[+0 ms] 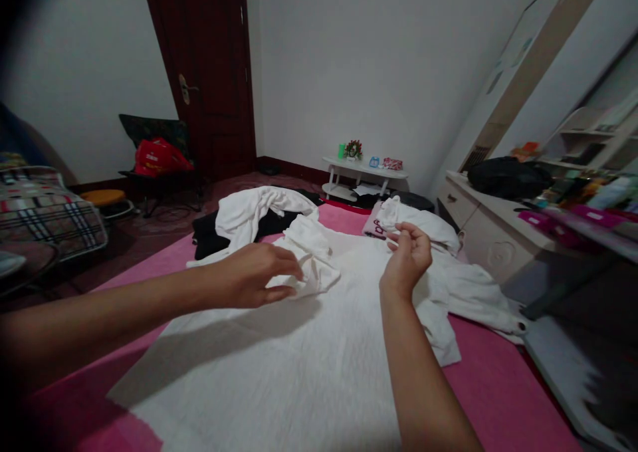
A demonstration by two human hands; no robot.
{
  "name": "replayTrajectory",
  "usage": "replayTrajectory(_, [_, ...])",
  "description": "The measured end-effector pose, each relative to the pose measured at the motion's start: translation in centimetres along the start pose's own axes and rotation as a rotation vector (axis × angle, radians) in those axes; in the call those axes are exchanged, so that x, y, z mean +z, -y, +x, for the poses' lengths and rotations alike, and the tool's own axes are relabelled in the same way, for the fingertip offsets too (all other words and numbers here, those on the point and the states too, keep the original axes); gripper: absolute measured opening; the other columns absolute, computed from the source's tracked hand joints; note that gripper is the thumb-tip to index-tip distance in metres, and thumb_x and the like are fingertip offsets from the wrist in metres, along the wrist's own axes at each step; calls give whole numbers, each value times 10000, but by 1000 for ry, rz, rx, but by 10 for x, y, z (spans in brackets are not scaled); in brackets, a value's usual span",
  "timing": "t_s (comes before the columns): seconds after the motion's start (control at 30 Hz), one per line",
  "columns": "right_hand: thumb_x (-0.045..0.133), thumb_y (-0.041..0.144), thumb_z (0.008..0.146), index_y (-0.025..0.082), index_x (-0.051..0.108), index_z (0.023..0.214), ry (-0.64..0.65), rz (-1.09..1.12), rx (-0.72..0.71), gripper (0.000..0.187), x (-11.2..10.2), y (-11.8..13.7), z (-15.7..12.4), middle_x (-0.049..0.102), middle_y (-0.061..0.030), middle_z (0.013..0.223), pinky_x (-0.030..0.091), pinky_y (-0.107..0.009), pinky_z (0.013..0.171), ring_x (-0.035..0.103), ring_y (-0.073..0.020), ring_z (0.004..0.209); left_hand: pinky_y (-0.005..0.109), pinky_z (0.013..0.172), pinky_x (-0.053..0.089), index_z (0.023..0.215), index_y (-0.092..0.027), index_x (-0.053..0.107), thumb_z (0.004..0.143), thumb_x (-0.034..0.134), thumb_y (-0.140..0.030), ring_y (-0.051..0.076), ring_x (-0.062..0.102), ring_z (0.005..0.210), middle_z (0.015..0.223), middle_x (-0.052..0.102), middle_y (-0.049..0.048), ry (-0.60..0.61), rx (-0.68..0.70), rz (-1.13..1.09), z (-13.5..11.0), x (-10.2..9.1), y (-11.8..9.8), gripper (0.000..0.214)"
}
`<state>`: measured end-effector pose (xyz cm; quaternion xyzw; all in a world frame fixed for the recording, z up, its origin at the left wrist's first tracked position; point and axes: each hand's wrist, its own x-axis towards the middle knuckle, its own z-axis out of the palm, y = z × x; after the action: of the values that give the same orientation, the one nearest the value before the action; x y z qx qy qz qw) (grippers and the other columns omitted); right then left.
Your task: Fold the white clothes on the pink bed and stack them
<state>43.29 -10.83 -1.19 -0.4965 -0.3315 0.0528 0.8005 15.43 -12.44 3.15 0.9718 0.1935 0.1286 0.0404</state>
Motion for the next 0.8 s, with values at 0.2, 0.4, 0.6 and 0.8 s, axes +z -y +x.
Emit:
replayTrajectory(0.2, [629, 506, 691, 168, 624, 1023, 735, -549, 102, 474, 21, -16, -43, 651, -113, 1056, 480, -381, 817, 623, -238, 928, 319, 704, 447, 1046, -164, 592, 827, 523, -482, 262, 636, 870, 1007, 664, 120, 136, -670, 212, -91, 28, 51, 392])
replayTrajectory(0.4, [635, 516, 736, 154, 475, 1338, 977, -738, -149, 721, 33, -6, -101, 444, -157, 1404, 320, -441, 1063, 400, -293, 1295, 305, 649, 400, 1017, -193, 621, 734, 559, -610, 271, 635, 816, 907, 680, 97, 201, -867, 32, -140, 37, 55, 507])
replayTrajectory(0.6, [559, 503, 814, 158, 708, 892, 1462, -392, 112, 384, 46, 13, -126, 698, -63, 854, 499, -319, 743, 645, -210, 820, 250, 608, 371, 912, -205, 661, 738, 548, -330, 208, 626, 730, 810, 687, 30, 123, -810, -251, -146, 39, 49, 243])
replayTrajectory(0.8, [615, 516, 741, 148, 334, 1429, 882, -979, -47, 830, 54, -11, -102, 383, -174, 1424, 398, -409, 975, 428, -315, 1264, 240, 637, 400, 948, -191, 628, 721, 517, -298, 190, 609, 742, 834, 678, 18, 13, -754, -381, -146, 31, 35, 275])
